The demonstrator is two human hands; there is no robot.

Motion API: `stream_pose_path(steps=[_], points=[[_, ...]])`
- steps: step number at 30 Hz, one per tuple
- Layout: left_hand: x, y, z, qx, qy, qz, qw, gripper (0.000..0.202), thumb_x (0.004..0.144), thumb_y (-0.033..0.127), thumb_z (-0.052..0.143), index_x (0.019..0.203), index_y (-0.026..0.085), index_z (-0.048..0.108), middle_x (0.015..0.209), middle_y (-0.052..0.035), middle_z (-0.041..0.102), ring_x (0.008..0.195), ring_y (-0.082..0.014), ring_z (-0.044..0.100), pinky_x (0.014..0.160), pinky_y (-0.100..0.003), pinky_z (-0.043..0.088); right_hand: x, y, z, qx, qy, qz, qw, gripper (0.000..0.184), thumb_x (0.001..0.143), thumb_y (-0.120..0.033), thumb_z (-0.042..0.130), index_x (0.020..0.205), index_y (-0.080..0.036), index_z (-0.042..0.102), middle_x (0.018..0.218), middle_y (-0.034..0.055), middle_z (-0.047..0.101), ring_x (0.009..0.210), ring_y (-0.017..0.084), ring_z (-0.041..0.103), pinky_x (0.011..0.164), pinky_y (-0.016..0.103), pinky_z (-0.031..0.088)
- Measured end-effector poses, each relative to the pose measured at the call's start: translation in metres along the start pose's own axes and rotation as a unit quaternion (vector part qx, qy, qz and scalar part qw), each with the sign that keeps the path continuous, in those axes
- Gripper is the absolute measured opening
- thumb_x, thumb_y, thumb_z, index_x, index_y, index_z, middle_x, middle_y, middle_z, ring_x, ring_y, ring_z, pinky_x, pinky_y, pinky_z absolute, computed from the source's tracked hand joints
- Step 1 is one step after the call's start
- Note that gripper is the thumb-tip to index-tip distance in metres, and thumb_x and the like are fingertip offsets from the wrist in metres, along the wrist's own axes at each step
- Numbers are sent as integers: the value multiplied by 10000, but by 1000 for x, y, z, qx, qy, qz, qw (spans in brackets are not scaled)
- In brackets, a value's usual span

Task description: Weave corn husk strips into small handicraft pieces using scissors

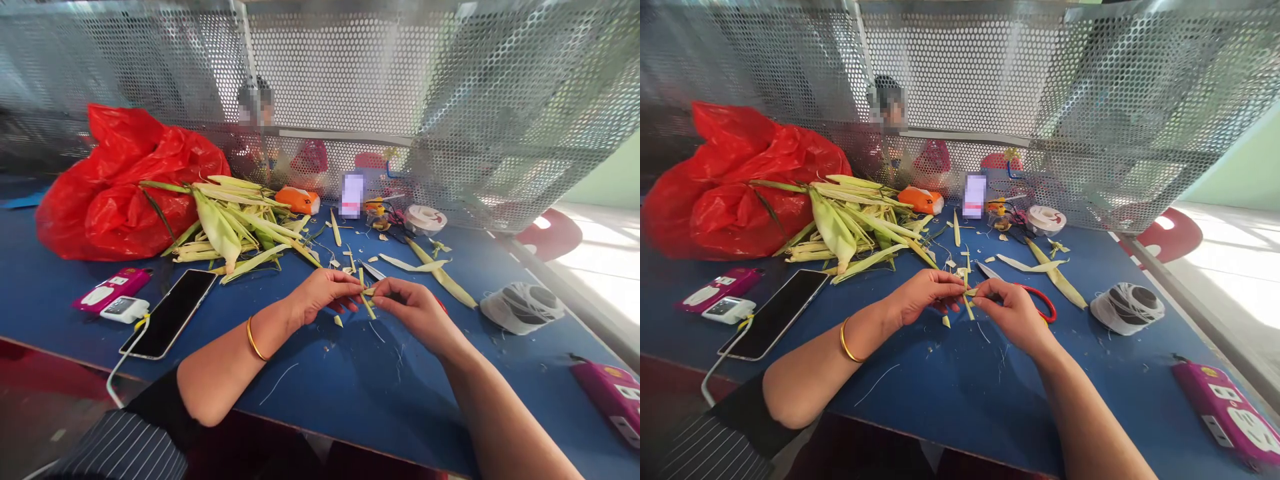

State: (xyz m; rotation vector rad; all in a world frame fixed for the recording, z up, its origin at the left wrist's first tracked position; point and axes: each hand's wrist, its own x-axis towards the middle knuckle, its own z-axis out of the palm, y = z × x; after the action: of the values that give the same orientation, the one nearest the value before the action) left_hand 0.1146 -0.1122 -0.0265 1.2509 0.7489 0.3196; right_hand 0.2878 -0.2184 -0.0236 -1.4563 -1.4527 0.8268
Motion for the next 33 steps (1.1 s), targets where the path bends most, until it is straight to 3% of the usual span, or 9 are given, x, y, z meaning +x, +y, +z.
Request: stream_pose_path(steps=[4, 7, 13, 19, 26, 33], points=[[0, -2, 6, -23, 43, -9, 999, 139, 714, 280, 745, 792, 167, 723, 669, -18, 696, 554, -96, 627, 551, -217, 450, -1, 4, -1, 33, 113, -47, 992, 152, 795, -357, 683, 727, -221, 678, 1048, 68, 681, 1048, 255, 599, 922, 396, 432], [-2, -4, 11, -24, 41, -2, 999, 99, 743, 259, 717, 765, 163, 707, 663, -19, 696, 577, -109, 651, 581, -228, 476, -1, 6, 5, 27, 171, -88, 981, 92, 805, -320, 686, 754, -243, 698, 1076, 59, 664, 1118, 252, 572, 984, 407, 401], [-3, -6, 15, -60, 14, 4, 998, 128, 747, 243, 738, 848, 169, 712, 719, -19, 717, 664, -130, 697, 668, -247, 513, 2, 12, 20, 7, 166, -52, 985, 86, 780, -299, 698, 722, -237, 706, 938, 53, 674, 1001, 236, 607, 908, 387, 442], [-3, -6, 12, -82, -41, -34, 995, 137, 749, 181, 719, 883, 151, 726, 836, -56, 750, 745, -150, 718, 704, -252, 527, 4, 21, 21, -2, 168, -26, 985, 101, 768, -326, 705, 742, -229, 705, 878, 36, 675, 871, 210, 620, 830, 354, 465], [-2, -7, 15, -91, -18, -29, 995, 132, 790, 122, 655, 898, 152, 724, 789, -45, 746, 721, -142, 717, 698, -248, 525, 3, 21, 20, 30, 149, 2, 988, 119, 758, -329, 708, 734, -214, 689, 875, 39, 676, 844, 200, 614, 809, 349, 467], [-3, -5, 18, -98, -7, -20, 995, 152, 742, 123, 691, 885, 141, 736, 778, -64, 744, 718, -134, 702, 760, -269, 516, 3, 18, 25, 107, 175, 59, 977, 182, 683, -352, 764, 709, -193, 680, 859, 50, 690, 782, 193, 610, 739, 336, 474]])
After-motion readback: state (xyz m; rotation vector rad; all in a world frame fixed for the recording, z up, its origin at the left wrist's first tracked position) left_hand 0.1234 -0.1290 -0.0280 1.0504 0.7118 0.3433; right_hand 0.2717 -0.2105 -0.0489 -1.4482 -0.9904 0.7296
